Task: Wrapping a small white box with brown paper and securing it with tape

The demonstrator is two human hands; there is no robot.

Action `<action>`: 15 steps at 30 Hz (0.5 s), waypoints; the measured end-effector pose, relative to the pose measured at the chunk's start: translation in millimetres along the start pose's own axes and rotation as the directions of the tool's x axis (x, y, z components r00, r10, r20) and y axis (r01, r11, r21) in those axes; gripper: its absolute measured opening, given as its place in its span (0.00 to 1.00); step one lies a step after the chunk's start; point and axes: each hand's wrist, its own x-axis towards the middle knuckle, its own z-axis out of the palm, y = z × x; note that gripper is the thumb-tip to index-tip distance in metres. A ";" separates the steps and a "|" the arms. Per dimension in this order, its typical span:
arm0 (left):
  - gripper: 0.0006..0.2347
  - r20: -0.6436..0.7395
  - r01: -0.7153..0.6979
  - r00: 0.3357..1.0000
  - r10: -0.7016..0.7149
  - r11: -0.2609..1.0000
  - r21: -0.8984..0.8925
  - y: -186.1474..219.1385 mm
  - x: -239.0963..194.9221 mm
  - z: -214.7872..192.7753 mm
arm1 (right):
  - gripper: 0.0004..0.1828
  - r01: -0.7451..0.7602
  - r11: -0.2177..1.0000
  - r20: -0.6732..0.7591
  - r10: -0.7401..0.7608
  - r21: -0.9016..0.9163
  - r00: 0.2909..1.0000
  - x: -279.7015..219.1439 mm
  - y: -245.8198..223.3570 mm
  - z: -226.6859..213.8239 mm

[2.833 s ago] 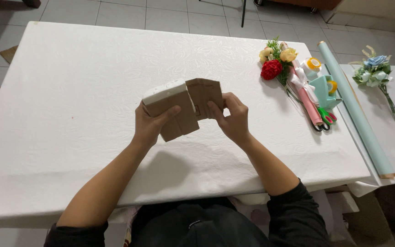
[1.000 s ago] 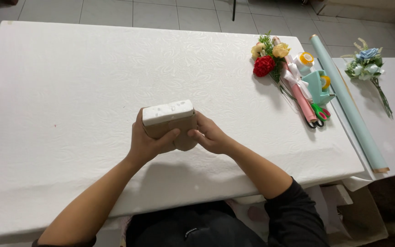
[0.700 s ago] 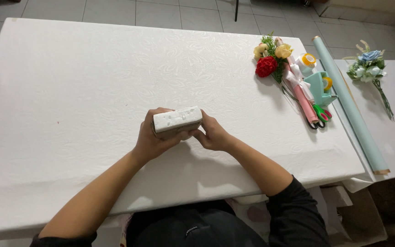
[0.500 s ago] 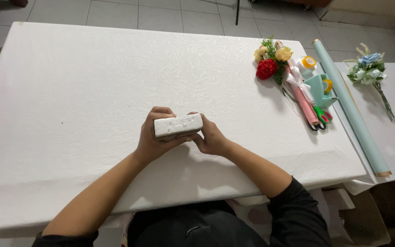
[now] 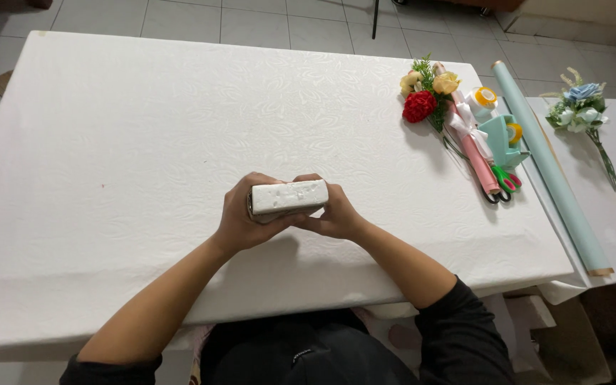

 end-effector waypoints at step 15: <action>0.37 -0.027 0.269 0.962 -0.271 0.961 -0.058 12.5 -13.4 -170.7 | 0.15 -0.438 0.847 -0.116 0.489 0.300 0.865 21.8 -17.5 -1.6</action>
